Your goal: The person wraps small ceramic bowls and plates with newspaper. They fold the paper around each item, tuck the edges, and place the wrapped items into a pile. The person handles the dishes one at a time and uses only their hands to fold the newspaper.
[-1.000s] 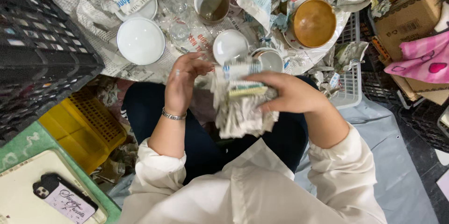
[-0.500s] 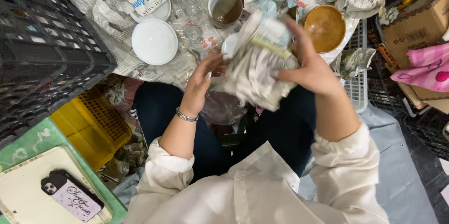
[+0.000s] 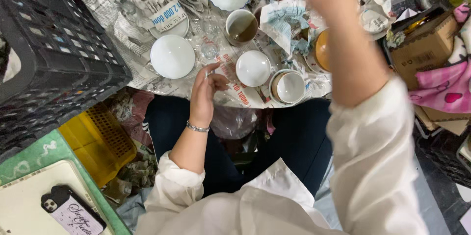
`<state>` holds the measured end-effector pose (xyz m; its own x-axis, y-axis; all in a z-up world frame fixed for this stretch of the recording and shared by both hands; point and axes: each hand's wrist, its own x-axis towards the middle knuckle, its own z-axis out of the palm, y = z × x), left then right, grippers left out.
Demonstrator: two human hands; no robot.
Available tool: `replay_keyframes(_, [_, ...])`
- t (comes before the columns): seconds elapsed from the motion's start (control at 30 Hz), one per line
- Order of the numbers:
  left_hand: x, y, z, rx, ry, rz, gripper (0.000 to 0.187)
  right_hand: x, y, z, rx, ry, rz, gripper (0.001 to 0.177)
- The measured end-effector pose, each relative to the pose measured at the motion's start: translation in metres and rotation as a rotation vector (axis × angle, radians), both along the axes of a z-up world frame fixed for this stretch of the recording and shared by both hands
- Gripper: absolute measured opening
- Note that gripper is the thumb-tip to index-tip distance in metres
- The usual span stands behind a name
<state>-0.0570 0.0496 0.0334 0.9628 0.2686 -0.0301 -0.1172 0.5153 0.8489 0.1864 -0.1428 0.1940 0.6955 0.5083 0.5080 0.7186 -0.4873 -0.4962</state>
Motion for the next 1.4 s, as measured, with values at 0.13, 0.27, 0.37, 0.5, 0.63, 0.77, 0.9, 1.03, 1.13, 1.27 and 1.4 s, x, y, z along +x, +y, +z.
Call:
replay_keyframes(0.13, [0.002,-0.001,-0.005,-0.099,0.008,-0.001,0.048,-0.091,-0.006,-0.038,0.060,0.208,0.023,0.081])
replay_keyframes(0.27, [0.005,-0.001,-0.010,-0.140,0.071,0.004,0.045,-0.138,-0.027,-0.083,0.145,0.318,-0.034,0.061])
replay_keyframes(0.37, [0.009,-0.003,-0.018,-0.086,0.173,-0.007,0.044,-0.151,-0.042,-0.104,0.131,0.171,-0.084,0.045])
replay_keyframes(0.5, [0.015,-0.012,-0.028,0.179,0.340,-0.076,0.037,-0.158,-0.052,-0.120,0.028,0.100,-0.138,0.037])
replay_keyframes(0.63, [0.015,-0.025,-0.026,0.582,0.450,-0.184,0.043,-0.160,-0.049,-0.123,-0.172,0.044,-0.112,0.035])
replay_keyframes(0.77, [0.017,-0.025,-0.020,0.782,0.453,-0.173,0.065,-0.158,-0.044,-0.117,-0.243,0.015,-0.126,0.032])
replay_keyframes(0.9, [0.017,-0.028,-0.024,0.726,0.477,-0.141,0.063,-0.158,-0.051,-0.110,-0.312,0.027,-0.216,0.038])
replay_keyframes(1.03, [0.018,-0.032,-0.020,0.768,0.464,-0.146,0.059,-0.155,-0.069,-0.099,-0.326,0.117,-0.212,0.080])
replay_keyframes(1.13, [0.013,-0.031,-0.009,0.785,0.432,-0.185,0.057,-0.154,-0.074,-0.098,-0.358,0.337,-0.171,0.105])
replay_keyframes(1.27, [0.002,-0.025,0.007,0.794,0.415,-0.200,0.055,-0.153,-0.072,-0.104,-0.350,0.401,-0.197,0.098])
replay_keyframes(1.4, [-0.005,-0.020,0.012,0.773,0.381,-0.169,0.048,-0.152,-0.072,-0.109,-0.315,0.385,-0.205,0.097])
